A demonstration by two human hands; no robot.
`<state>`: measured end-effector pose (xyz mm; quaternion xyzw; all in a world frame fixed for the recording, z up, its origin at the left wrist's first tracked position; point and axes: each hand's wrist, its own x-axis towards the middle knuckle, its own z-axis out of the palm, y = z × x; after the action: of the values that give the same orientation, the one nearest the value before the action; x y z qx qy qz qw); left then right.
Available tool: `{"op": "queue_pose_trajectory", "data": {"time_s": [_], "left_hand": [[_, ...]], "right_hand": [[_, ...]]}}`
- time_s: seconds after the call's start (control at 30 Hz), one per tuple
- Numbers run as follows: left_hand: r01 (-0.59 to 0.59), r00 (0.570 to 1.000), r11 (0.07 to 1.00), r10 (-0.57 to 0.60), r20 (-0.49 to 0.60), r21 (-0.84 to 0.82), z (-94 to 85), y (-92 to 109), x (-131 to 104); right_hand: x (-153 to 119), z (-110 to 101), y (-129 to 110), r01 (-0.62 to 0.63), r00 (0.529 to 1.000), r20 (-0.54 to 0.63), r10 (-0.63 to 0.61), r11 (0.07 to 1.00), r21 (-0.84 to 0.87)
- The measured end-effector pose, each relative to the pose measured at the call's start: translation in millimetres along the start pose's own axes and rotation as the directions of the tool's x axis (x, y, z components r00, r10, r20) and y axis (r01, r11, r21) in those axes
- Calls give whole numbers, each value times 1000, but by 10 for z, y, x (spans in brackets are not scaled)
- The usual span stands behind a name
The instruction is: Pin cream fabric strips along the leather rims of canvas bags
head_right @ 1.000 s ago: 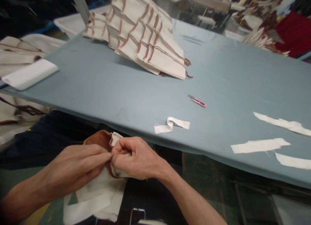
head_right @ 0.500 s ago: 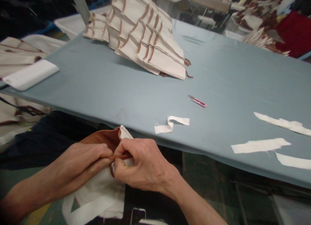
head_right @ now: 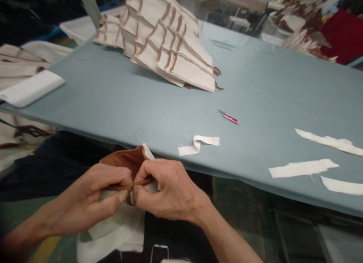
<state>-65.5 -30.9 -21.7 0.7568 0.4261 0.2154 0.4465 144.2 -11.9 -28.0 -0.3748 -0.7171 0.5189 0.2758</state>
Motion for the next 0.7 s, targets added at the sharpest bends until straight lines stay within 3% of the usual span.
{"op": "queue_pose_trajectory", "data": {"time_s": [0.1,0.17,0.37,0.57,0.7], "left_hand": [[64,996,947,-80,-39,-314,103,-10,-37],[64,991,912,-105,-81,-404,173,-16,-65],[99,985,954,-135,-111,-283,238,-8,-73],[-128,971,971,81,-226,-202,117,76,-106],[-220,919,965,157,-362,-140,22,53,-167]], "right_hand": [[-1,-7,4,-103,993,73,89,971,215],[-13,-3,-1,-142,988,96,119,951,275],[-54,-3,-44,-144,989,47,138,971,190],[41,-267,-33,65,995,72,-66,998,25],[123,-473,36,63,990,127,-57,997,-47]]}}
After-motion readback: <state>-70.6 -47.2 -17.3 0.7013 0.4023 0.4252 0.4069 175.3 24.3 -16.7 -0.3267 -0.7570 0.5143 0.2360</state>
